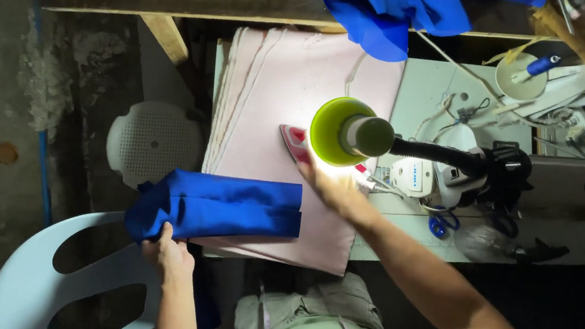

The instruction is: A person is using a hand iron to press and smooth blue fabric pieces on a workbench.

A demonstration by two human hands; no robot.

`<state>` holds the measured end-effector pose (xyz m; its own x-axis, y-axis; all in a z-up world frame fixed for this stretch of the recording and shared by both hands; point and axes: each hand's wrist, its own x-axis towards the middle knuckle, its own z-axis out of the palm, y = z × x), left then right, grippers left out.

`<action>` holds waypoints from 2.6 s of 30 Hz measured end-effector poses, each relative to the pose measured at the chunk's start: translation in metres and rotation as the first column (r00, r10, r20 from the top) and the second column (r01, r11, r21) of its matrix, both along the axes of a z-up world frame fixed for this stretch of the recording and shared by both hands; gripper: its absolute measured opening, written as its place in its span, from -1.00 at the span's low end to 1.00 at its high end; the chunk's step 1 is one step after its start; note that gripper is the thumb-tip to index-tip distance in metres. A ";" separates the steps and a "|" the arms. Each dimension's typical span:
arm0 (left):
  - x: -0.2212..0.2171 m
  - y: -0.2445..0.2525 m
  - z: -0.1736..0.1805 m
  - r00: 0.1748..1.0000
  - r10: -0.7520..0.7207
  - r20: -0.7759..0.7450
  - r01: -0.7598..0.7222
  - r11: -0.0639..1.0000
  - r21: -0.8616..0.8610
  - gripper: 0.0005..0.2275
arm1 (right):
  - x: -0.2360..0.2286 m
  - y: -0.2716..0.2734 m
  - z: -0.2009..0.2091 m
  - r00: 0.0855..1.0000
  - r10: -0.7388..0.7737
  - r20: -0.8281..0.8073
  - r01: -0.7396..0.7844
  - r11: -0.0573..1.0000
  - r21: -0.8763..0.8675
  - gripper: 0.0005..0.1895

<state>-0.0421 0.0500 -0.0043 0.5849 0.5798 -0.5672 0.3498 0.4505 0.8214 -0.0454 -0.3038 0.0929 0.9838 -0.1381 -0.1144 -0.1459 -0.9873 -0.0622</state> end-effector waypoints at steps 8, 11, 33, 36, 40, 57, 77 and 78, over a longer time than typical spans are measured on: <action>0.004 0.000 0.008 1.000 -0.010 0.021 0.013 0.994 -0.106 -0.68 | -0.091 0.054 -0.117 0.773 -0.396 -0.496 0.575 0.107 0.811 -0.48; 0.002 -0.001 0.027 0.998 -0.058 0.012 0.060 0.982 -0.177 -0.76 | -0.091 0.050 -0.131 0.789 -0.419 -0.449 0.514 0.053 0.856 -0.78; -0.024 0.046 -0.078 0.461 -0.785 -0.414 0.756 0.103 0.647 -0.56 | -0.158 0.000 -0.011 0.829 -0.413 -0.378 0.424 0.022 0.905 -0.26; -0.021 0.058 -0.051 0.544 -0.775 -0.322 0.524 0.015 0.851 -0.80 | -0.165 -0.008 -0.018 0.914 -0.297 -0.277 0.295 0.017 0.955 -0.56; 0.003 0.074 0.020 0.369 -0.875 -0.314 0.380 -0.166 0.910 -0.81 | -0.158 -0.022 0.015 0.822 -0.445 -0.355 0.476 0.194 0.858 -0.72; 0.042 0.045 0.088 0.411 -0.800 -0.438 -0.205 -0.549 0.810 -0.82 | -0.171 -0.020 -0.013 0.805 0.110 0.583 -0.364 0.867 0.340 -0.81; -0.034 -0.133 -0.037 0.141 -0.797 -0.587 0.059 -0.585 0.809 -0.37 | -0.134 0.025 -0.139 0.940 0.195 0.279 -0.194 0.980 -0.032 -0.09; -0.029 -0.125 -0.036 0.140 -0.796 -0.589 0.068 -0.586 0.808 -0.37 | -0.132 0.034 -0.138 0.941 0.200 0.272 -0.199 0.980 -0.029 -0.09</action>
